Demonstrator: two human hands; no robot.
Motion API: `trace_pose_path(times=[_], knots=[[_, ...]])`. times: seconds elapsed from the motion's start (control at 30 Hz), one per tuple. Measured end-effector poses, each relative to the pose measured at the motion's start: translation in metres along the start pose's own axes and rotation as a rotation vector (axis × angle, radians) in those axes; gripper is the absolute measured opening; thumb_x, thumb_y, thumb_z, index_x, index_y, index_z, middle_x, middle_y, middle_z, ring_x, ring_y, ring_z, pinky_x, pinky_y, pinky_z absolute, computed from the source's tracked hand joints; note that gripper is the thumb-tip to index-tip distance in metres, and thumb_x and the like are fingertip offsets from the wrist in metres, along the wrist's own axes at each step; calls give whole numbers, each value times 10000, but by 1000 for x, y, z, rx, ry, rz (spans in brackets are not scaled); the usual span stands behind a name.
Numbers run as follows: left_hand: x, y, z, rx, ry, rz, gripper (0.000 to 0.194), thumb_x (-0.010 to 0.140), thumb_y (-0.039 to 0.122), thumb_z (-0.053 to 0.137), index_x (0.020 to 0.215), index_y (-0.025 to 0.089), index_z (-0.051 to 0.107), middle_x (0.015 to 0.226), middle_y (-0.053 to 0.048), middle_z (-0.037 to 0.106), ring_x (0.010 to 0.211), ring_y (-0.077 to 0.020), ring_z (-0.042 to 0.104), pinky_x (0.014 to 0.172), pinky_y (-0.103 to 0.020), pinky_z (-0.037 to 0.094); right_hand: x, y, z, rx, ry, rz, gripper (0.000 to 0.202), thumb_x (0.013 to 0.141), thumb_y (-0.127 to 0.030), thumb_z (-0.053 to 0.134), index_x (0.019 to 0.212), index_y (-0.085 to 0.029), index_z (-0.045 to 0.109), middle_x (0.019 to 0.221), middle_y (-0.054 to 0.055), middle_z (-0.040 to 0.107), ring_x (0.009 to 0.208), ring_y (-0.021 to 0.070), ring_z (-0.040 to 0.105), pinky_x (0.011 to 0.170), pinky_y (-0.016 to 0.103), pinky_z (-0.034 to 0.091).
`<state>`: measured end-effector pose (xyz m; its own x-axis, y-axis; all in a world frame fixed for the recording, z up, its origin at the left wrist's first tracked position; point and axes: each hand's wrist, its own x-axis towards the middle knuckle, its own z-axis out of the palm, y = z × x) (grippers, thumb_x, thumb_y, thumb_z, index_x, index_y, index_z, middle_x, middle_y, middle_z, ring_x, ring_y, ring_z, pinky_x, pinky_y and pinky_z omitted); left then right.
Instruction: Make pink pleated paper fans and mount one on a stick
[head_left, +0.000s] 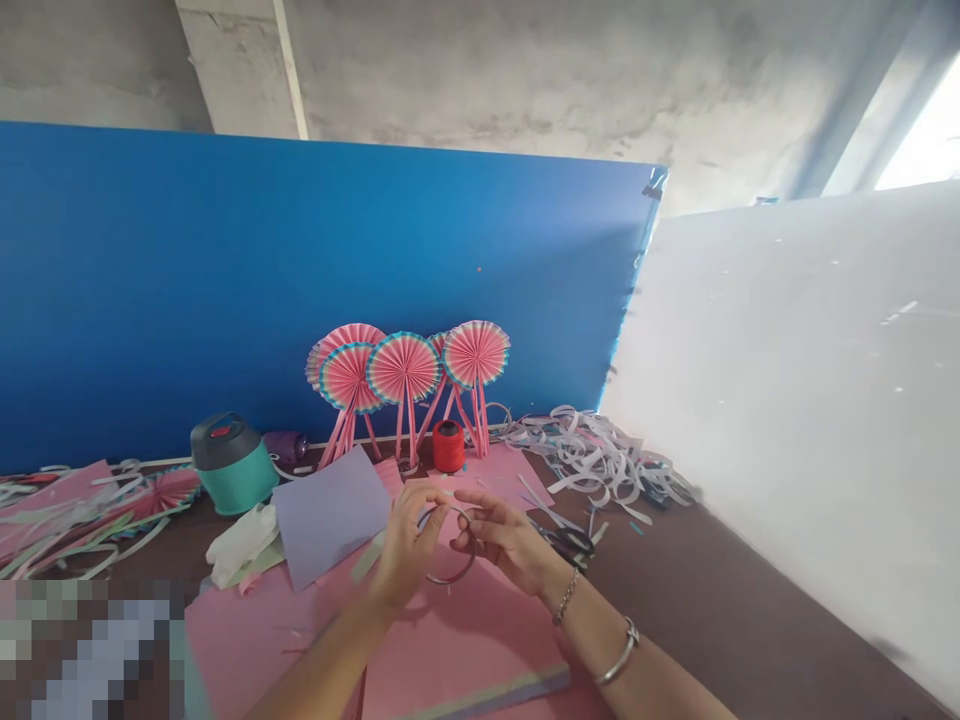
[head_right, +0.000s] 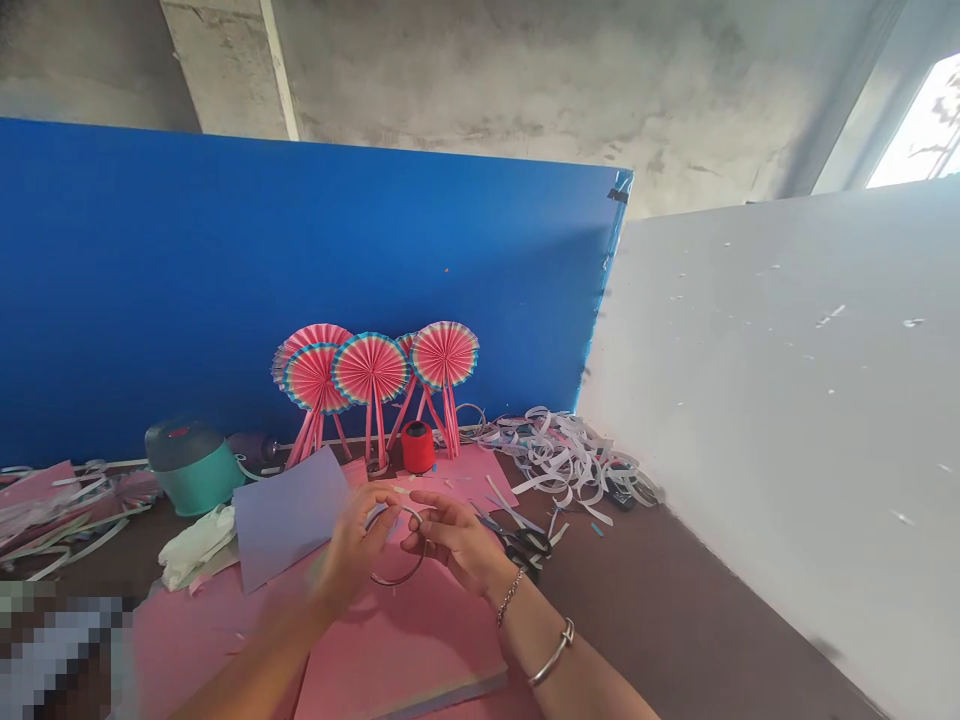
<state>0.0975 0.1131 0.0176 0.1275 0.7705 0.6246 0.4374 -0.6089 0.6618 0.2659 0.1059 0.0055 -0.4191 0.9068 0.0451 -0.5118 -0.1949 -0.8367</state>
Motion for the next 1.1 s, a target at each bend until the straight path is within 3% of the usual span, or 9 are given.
trace_pose_path(times=[0.07, 0.27, 0.43, 0.53, 0.63, 0.77, 0.87, 1.0, 1.1], knots=[[-2, 0, 1, 21, 15, 16, 133, 884, 205, 471, 794, 220, 568, 880, -23, 637, 882, -193, 572, 777, -314, 419, -1, 0, 2, -7, 0, 3, 438, 678, -235, 798, 1085, -201, 641, 791, -11, 643, 737, 150, 667, 814, 357, 466], [1, 3, -15, 277, 45, 329, 168, 914, 194, 440, 840, 228, 588, 912, -25, 661, 883, -185, 576, 805, -329, 370, 2, -2, -8, 22, 104, 2, 424, 655, -202, 800, 1050, -185, 649, 727, -27, 635, 664, 112, 636, 775, 321, 491], [15, -12, -32, 250, 276, 59, 242, 917, 328, 409, 772, 216, 568, 838, -35, 645, 866, -206, 576, 788, -336, 422, 7, -12, -28, 188, 208, -125, 378, 641, -165, 794, 995, -158, 660, 805, 0, 653, 774, 121, 643, 820, 287, 502], [16, -35, -31, 333, 223, -38, 352, 914, 342, 362, 644, 221, 552, 717, -29, 635, 746, -206, 573, 704, -329, 433, 8, -14, -34, 244, 204, -123, 343, 663, -146, 774, 988, -152, 663, 842, 8, 655, 791, 112, 642, 827, 267, 513], [12, -53, -26, 382, 225, -83, 232, 858, 319, 440, 727, 221, 603, 751, -38, 667, 771, -227, 584, 707, -349, 424, 8, -10, -34, 241, 186, -99, 381, 686, -122, 744, 1052, -171, 650, 844, -2, 654, 776, 113, 649, 828, 284, 523], [8, -50, -22, 411, 175, -64, 172, 849, 294, 484, 827, 230, 643, 870, -48, 692, 868, -239, 593, 781, -380, 406, 7, -5, -32, 219, 167, -86, 390, 708, -146, 740, 1083, -187, 644, 823, -9, 649, 776, 124, 653, 842, 317, 515], [6, -34, -23, 419, 98, 70, 194, 867, 268, 486, 782, 228, 656, 879, -52, 687, 883, -233, 587, 806, -380, 400, 5, -6, -28, 190, 164, -71, 407, 695, -163, 761, 1083, -184, 640, 825, -4, 648, 784, 136, 650, 854, 349, 504], [3, -18, -24, 410, -142, 368, 378, 844, 106, 445, 1147, 264, 607, 1163, -60, 630, 1071, -228, 535, 877, -366, 392, 3, -9, -21, 182, 173, -53, 422, 651, -166, 791, 1046, -178, 644, 807, -8, 649, 789, 149, 654, 844, 343, 493], [2, -18, -21, 345, -242, 409, 310, 863, 117, 476, 1065, 284, 642, 1173, -43, 633, 1094, -225, 530, 896, -361, 391, 3, -11, -19, 164, 190, -23, 424, 656, -200, 792, 1050, -188, 635, 809, -7, 651, 771, 140, 647, 808, 315, 488]])
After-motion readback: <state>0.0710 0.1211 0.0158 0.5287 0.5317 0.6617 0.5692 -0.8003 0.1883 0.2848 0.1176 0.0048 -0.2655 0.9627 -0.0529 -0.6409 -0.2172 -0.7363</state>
